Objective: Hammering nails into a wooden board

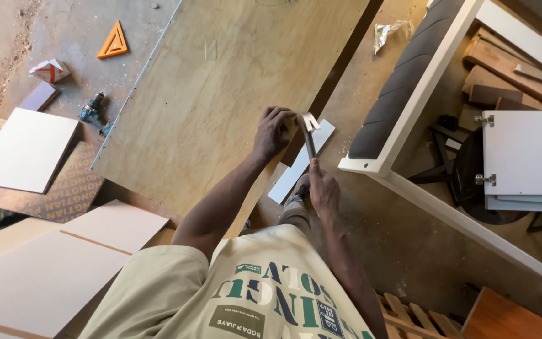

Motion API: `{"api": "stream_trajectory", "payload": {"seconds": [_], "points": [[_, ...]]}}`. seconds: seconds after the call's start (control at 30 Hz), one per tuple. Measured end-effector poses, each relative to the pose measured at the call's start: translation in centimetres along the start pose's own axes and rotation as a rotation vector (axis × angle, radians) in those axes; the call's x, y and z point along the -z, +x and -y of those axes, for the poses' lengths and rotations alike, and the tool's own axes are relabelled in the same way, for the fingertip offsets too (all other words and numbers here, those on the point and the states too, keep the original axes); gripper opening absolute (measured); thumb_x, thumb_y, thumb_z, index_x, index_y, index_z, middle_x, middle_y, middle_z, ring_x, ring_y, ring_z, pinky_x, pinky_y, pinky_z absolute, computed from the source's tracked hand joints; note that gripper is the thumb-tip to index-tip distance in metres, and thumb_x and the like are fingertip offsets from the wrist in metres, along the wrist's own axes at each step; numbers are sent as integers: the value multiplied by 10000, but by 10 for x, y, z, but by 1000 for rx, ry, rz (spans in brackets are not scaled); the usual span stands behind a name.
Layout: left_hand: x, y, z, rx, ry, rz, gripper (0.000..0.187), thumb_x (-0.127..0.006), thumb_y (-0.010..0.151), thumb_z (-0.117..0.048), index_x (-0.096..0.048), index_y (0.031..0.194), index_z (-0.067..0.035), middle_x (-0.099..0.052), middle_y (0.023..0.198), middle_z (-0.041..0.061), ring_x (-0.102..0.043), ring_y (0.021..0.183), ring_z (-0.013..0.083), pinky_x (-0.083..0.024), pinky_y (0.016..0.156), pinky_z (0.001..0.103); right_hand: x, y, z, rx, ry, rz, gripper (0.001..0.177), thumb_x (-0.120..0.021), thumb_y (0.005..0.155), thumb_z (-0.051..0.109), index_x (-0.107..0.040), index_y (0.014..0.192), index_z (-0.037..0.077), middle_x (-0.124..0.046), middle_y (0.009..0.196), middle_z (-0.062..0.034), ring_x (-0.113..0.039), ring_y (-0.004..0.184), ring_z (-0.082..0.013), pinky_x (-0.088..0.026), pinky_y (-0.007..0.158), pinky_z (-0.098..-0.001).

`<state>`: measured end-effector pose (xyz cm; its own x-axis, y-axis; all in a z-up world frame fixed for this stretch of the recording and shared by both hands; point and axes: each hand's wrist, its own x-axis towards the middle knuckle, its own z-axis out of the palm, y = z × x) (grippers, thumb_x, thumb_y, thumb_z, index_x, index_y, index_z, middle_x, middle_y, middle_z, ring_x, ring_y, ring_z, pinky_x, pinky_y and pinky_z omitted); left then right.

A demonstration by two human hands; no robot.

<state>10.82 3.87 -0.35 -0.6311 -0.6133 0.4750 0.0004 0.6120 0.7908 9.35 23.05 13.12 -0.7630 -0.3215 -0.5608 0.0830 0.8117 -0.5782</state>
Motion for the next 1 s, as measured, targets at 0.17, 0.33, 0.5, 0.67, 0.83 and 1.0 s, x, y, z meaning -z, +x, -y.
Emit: {"api": "stream_trajectory", "payload": {"seconds": [0.17,0.33,0.5,0.67,0.83,1.0], "points": [[10,6,-12,65,-4,33,503,-573,660,115,-736,1073,-122,-726,1009,96,-656,1005,392,-544,922,489,-41,58,-90,1284,-197,-522,801,-575,910,-123,-225,1617,20,-417,619,-37,-329,465,-276,-368,549,-215],[6,9,-9,36,3,19,498,-577,658,99,-738,1071,-128,-722,1008,79,-659,999,363,-545,921,457,-13,20,-23,112,84,-150,772,-406,1004,708,-678,1145,-1,-711,985,-275,-669,1007,-489,-475,844,-594],[-2,4,1,51,22,-17,516,-562,654,96,-750,1073,-140,-730,1016,66,-663,995,340,-547,921,423,-32,52,-78,384,-99,-223,581,-413,1008,546,-605,1152,16,-574,906,-184,-608,878,-418,-469,744,-511],[7,12,-16,15,38,-1,483,-597,669,96,-745,1066,-136,-726,987,69,-665,960,337,-556,898,435,-18,26,-34,93,38,-91,922,-331,970,809,-754,988,-10,-720,949,-287,-649,1022,-528,-453,921,-614],[-4,12,-2,45,120,15,380,-618,749,62,-743,1048,-135,-721,930,86,-674,907,338,-566,844,426,-21,8,-80,90,43,-88,627,-453,1003,556,-683,1206,10,-690,947,-286,-645,955,-467,-407,900,-525],[-14,95,34,305,164,-59,142,-663,941,-135,-709,1071,-97,-689,924,200,-676,867,453,-554,765,571,-84,26,-263,-56,-2,-61,649,-453,1068,534,-656,1328,-25,-644,1220,-390,-605,1107,-573,-442,980,-649]]}}
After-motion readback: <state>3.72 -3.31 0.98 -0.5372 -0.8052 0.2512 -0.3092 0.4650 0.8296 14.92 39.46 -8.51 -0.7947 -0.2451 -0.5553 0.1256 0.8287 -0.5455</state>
